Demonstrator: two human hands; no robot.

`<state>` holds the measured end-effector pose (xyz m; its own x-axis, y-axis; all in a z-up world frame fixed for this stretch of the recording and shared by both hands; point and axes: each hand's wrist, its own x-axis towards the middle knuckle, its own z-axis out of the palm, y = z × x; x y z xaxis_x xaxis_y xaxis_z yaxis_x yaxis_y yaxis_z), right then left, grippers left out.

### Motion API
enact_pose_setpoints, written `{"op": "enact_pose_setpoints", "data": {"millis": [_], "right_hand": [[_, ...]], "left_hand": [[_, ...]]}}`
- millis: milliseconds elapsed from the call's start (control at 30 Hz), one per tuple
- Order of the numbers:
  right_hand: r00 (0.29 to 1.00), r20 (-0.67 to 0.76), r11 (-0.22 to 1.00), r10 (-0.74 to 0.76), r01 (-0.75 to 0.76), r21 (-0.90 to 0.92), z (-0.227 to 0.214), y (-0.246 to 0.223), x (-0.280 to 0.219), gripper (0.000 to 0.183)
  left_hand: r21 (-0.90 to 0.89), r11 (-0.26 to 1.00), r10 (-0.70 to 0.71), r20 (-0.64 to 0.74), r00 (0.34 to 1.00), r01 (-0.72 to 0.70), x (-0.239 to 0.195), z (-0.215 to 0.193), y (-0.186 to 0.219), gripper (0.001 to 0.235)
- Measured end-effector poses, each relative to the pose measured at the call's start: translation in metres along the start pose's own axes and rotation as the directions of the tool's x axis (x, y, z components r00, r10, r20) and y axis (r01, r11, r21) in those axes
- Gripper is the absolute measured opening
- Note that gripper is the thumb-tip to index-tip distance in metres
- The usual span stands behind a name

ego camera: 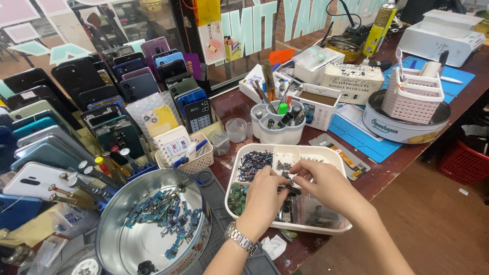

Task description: The person sorts small electronic components from a metal bowl into a compartmentalized tray. They handle the components by hand, placing them into specific sections of the tray. The person also briefly handles a white smartphone and a screwdriver.

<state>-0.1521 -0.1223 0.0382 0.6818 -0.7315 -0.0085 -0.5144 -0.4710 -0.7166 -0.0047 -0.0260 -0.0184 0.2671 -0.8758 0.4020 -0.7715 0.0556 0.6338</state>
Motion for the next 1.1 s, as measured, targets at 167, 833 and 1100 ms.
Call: {"op": "enact_pose_setpoints", "data": {"millis": [167, 833, 1100], "right_hand": [[1.000, -0.015, 1.000, 0.016, -0.016, 0.013, -0.002, 0.002, 0.002, 0.026], [0.943, -0.028, 0.933, -0.330, 0.331, 0.140, 0.067, -0.100, 0.030, 0.020], [0.814, 0.271, 0.858, -0.514, 0.480, 0.186, 0.134, -0.165, 0.052, 0.018]], "left_hand": [[0.008, 0.999, -0.039, 0.045, 0.998, 0.039, -0.001, 0.004, 0.003, 0.026], [0.068, 0.998, 0.029, -0.320, 0.947, -0.008, -0.038, -0.119, -0.018, 0.020], [0.055, 0.963, -0.229, -0.357, 0.906, 0.265, -0.079, -0.208, -0.077, 0.021]]}}
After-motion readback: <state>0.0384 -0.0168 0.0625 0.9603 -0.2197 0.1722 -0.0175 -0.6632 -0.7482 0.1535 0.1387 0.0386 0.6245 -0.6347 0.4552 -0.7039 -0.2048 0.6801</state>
